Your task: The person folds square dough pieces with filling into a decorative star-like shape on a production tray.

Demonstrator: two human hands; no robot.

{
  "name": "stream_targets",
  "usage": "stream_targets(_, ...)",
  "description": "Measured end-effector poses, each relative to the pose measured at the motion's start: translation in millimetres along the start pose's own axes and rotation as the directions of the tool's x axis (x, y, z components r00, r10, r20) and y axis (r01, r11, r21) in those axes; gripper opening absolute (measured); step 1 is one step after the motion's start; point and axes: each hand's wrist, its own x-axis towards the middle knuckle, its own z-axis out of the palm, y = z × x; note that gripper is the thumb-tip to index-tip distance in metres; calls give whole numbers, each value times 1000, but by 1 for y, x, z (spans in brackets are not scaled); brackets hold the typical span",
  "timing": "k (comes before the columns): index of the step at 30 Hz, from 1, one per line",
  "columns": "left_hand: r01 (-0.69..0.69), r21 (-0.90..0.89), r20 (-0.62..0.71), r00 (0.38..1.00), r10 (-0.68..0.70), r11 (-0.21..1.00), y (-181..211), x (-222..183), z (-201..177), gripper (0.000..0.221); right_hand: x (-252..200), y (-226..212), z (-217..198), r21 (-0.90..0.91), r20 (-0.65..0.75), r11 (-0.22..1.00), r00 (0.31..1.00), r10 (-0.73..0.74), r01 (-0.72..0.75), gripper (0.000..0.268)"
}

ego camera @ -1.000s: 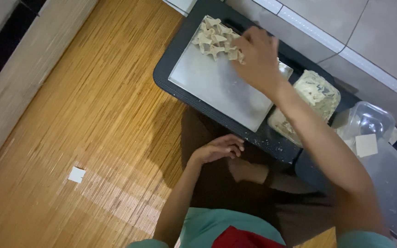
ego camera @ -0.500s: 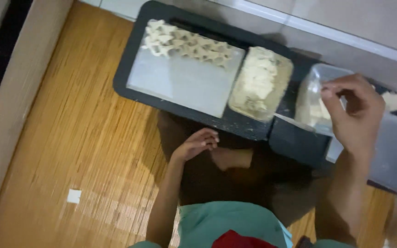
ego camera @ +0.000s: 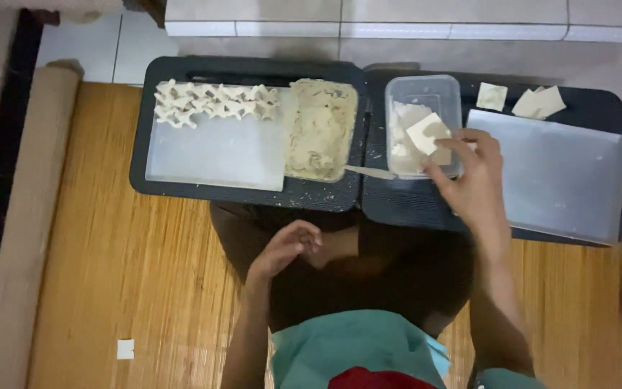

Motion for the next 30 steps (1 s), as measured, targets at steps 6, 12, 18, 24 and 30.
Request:
stream_targets(6,49,199,189,978,-87,979,46,39,84,38,7,30,26,-214,-69,977,997,-36,20,38)
stream_targets(12,26,241,244,966,-87,970,56,42,113,32,4,46,36,-421,-33,906,998,-52,33,34)
stream_targets(18,22,228,268,960,-84,973,65,17,106,29,-2,59,40,-353,-36,930,992,-121,100,30)
stream_targets(24,-78,211,225,974,29,974,76,4,103,23,-2,64,45,-305,-64,939,981,-185,158,32)
stream_targets(30,-157,237,221,970,105,959,86,3,105,20,-1,52,40,32,-141,992,983,-114,120,15)
